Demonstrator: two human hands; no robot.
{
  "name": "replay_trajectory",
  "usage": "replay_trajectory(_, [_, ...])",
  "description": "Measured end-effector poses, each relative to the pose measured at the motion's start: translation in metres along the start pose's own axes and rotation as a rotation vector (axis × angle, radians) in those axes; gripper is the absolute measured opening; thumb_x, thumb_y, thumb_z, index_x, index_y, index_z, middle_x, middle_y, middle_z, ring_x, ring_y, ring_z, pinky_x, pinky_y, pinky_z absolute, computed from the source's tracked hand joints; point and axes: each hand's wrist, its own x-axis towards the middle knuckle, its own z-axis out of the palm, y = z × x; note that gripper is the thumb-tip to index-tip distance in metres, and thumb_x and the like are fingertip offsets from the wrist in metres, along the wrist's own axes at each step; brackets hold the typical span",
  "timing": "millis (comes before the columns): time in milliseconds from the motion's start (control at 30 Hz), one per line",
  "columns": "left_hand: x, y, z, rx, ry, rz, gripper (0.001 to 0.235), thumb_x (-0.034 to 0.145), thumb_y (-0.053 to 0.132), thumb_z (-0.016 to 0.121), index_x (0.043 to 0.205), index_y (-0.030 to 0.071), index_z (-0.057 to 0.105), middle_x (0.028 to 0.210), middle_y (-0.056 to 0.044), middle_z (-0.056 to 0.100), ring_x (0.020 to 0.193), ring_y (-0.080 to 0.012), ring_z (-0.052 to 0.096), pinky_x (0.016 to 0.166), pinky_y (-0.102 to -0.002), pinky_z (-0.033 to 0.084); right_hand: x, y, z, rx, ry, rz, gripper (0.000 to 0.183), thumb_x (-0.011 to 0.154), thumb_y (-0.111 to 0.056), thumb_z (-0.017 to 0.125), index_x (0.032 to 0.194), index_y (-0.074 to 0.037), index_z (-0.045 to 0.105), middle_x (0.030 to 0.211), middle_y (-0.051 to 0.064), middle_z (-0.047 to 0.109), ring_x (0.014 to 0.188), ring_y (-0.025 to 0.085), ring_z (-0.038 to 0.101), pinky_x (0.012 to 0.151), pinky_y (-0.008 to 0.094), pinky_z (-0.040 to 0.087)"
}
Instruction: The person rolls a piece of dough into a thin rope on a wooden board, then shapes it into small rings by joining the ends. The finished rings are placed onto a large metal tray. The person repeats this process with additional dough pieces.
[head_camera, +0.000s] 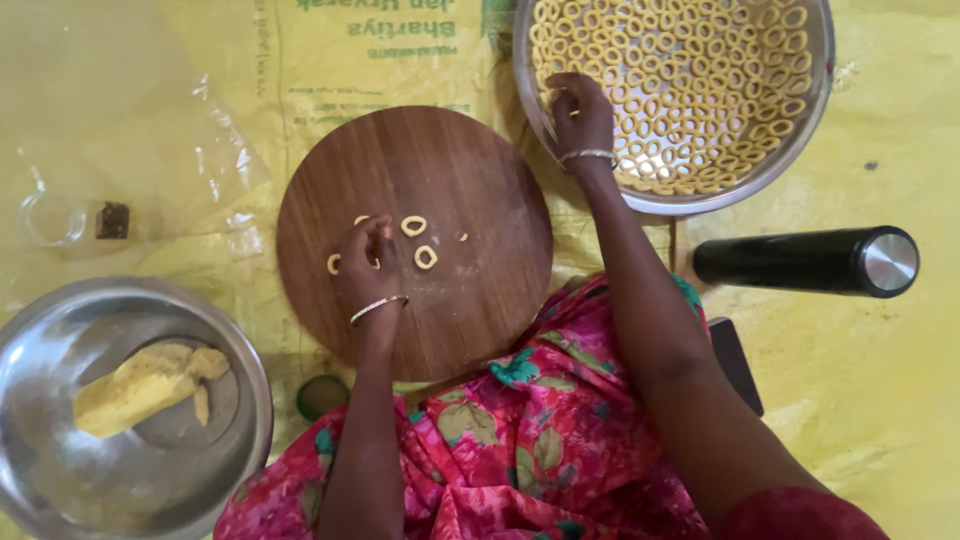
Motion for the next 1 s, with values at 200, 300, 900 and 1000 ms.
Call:
replay_trajectory(200, [0.001,-0.022,-0.001,-0.026,0.055,-0.015,0.019,0.099,0.014,0.068,0.116,0.008,0.074,0.099,-0.004,0.074,0.083,-0.0144,0.066,0.075,-0.03,0.053,-0.066,-0.06,0.044,-0.05,-0.438,-0.058,0.022,0.092,-0.01,0.065,0.113,-0.005,0.071,0.093,0.015,0.075,0.085,0.028,0.075,0.075,0.037,0.056])
replay_trajectory(300, [0.001,-0.028,0.003,-0.039,0.07,-0.051,0.018,0.098,0.017,0.069,0.113,0.008,0.073,0.1,-0.004,0.073,0.083,-0.0135,0.068,0.074,-0.029,0.054,-0.088,-0.08,0.052,0.193,-0.56,-0.163,0.027,0.09,-0.005,0.062,0.116,-0.002,0.068,0.097,0.012,0.077,0.092,0.023,0.074,0.081,0.034,0.057])
replay_trajectory(900, [-0.035,-0.023,0.027,-0.24,-0.13,0.061,0.028,0.101,0.021,0.061,0.122,0.005,0.067,0.103,-0.006,0.074,0.09,-0.019,0.072,0.081,-0.033,0.057,-0.158,-0.082,0.019,1.102,-0.506,0.684,0.042,0.108,-0.034,0.049,0.115,0.005,0.063,0.127,0.023,0.07,0.116,0.031,0.067,0.105,0.043,0.054])
replay_trajectory(1000, [-0.056,-0.001,0.027,-0.046,-0.114,0.231,0.027,0.105,0.027,0.06,0.122,0.007,0.069,0.117,-0.013,0.073,0.109,-0.0271,0.073,0.094,-0.04,0.057,-0.156,-0.085,0.014,1.195,-0.582,0.652,0.051,0.107,-0.033,0.046,0.141,0.004,0.05,0.146,0.022,0.059,0.134,0.033,0.057,0.118,0.043,0.044])
